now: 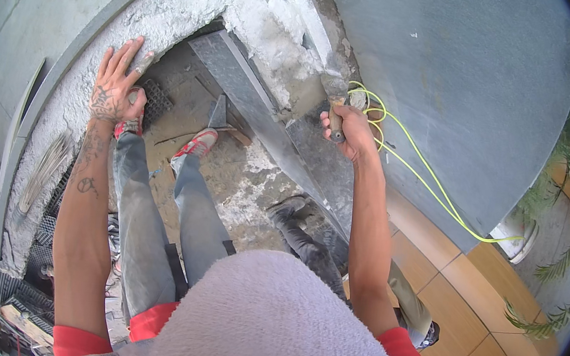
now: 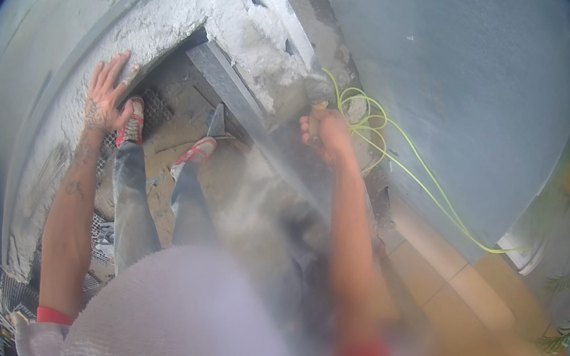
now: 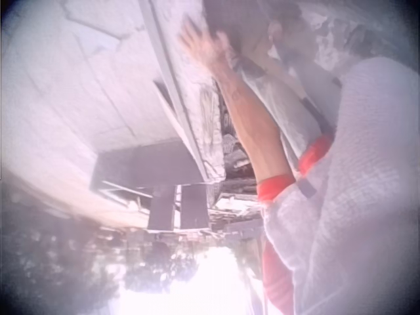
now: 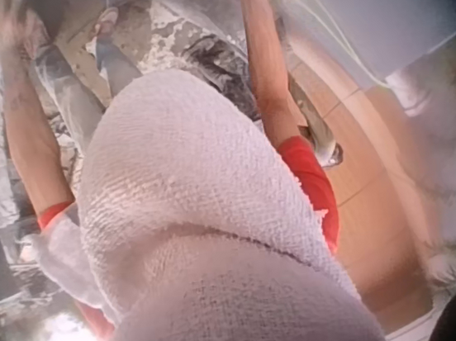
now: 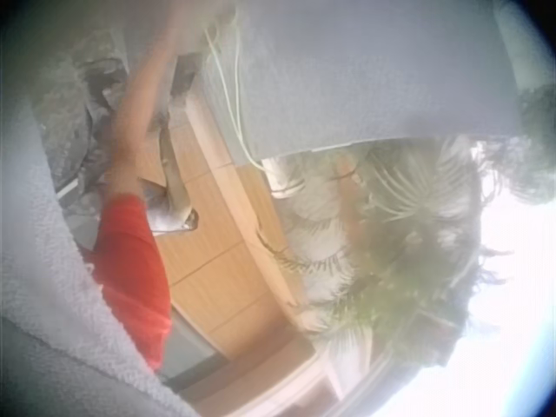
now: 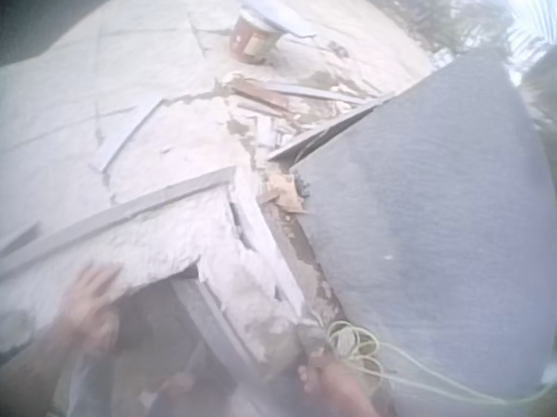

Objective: The person applies grout to the joints between dark stone tiles using a small hand tool. They smooth the grout along the seams and edges of a curved tile structure while another worker assists nearby.

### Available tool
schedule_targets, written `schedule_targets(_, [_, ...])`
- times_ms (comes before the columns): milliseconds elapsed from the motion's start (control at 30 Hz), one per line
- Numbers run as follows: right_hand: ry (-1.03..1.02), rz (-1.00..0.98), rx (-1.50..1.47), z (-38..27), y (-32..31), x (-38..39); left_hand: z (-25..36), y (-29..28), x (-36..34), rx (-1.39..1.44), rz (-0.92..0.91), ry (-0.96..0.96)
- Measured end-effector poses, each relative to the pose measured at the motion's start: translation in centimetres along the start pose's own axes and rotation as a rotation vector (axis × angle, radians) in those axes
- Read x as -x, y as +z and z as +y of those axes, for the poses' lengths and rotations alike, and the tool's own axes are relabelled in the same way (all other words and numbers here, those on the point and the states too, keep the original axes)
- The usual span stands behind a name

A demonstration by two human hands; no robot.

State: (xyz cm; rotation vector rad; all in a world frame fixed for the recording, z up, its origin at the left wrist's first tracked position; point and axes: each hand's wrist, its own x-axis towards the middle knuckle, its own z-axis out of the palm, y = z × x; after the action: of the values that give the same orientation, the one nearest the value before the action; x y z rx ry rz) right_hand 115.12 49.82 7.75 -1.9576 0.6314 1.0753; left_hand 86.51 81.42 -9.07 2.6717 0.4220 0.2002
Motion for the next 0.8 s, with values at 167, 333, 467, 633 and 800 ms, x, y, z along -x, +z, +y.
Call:
schedule_targets(167, [-0.037,0.010,-0.123,2.8,0.9,-2.2,0.7,-0.6,-0.5,0.088,0.000,0.006])
schedule_targets(333, [-0.049,0.076,-0.177,3.7,1.2,-1.9,-0.1,-0.4,0.0,0.035,-0.035,-0.008])
schedule_targets(467, [-0.063,0.129,-0.178,3.9,0.8,-2.3,0.1,-0.3,0.0,0.020,-0.042,-0.021])
schedule_targets(633, [-0.010,0.086,-0.156,3.5,-0.2,-2.7,-0.1,-0.2,0.0,0.039,-0.035,0.001])
schedule_targets(800, [0.052,0.069,-0.275,3.8,0.8,-3.0,0.1,-0.3,-0.2,0.045,-0.022,0.004])
